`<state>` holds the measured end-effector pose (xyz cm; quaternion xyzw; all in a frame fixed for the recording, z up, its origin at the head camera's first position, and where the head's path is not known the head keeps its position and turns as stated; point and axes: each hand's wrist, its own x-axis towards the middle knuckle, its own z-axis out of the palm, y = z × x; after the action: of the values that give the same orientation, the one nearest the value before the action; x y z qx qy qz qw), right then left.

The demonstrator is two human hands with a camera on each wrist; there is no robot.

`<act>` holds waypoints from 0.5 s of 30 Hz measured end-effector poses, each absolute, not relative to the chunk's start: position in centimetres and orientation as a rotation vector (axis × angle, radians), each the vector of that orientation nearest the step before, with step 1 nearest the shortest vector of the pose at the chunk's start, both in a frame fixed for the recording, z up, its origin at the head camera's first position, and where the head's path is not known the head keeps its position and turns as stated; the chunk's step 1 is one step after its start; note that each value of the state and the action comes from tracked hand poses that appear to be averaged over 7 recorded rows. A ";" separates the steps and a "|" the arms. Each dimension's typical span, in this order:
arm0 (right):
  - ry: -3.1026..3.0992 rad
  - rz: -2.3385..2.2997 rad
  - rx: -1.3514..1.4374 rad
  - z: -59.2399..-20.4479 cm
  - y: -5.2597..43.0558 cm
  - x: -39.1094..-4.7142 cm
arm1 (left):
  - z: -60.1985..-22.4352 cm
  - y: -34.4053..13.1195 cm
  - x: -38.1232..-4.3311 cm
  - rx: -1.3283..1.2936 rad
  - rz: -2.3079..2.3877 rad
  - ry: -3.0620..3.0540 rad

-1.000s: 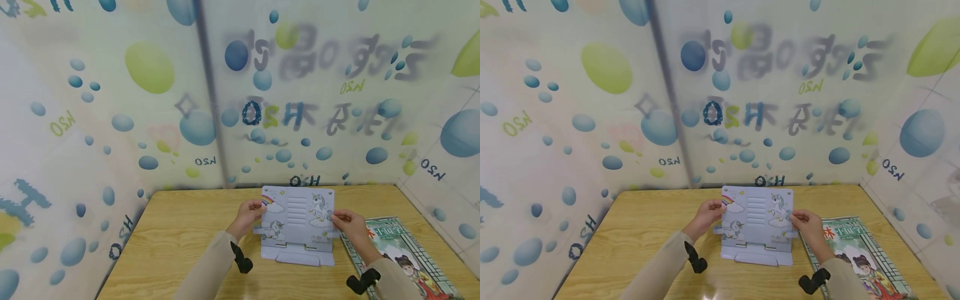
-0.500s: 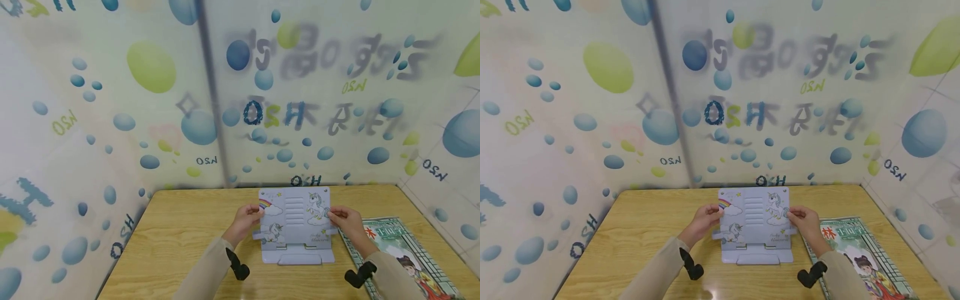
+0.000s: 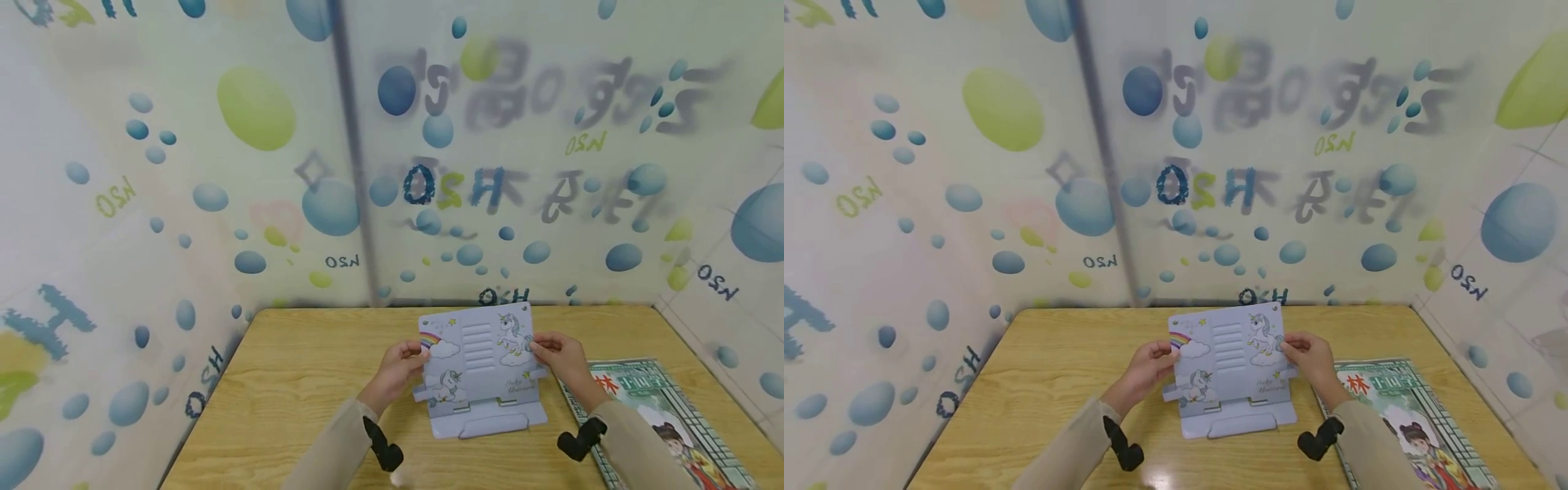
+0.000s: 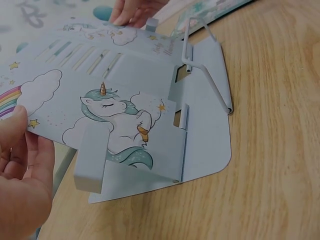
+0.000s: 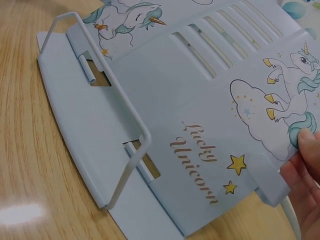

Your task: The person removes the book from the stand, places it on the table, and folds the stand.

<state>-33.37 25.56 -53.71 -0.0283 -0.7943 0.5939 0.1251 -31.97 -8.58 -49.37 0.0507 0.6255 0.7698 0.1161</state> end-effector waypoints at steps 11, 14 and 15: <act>-2.459 1.669 -0.104 -47.6 21.9 -30.5 | -48.7 -9.2 -30.6 0.108 2.267 1.795; -2.462 1.682 -0.095 -47.6 21.8 -30.8 | -49.3 -9.3 -30.6 0.101 2.270 1.793; -2.461 1.683 -0.090 -47.6 21.8 -30.9 | -49.4 -9.4 -30.5 0.103 2.271 1.794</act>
<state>-30.90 21.75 -47.61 -0.0301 -0.8224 0.5625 0.0793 -30.53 -9.39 -49.37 0.0353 0.6147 0.7784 0.1226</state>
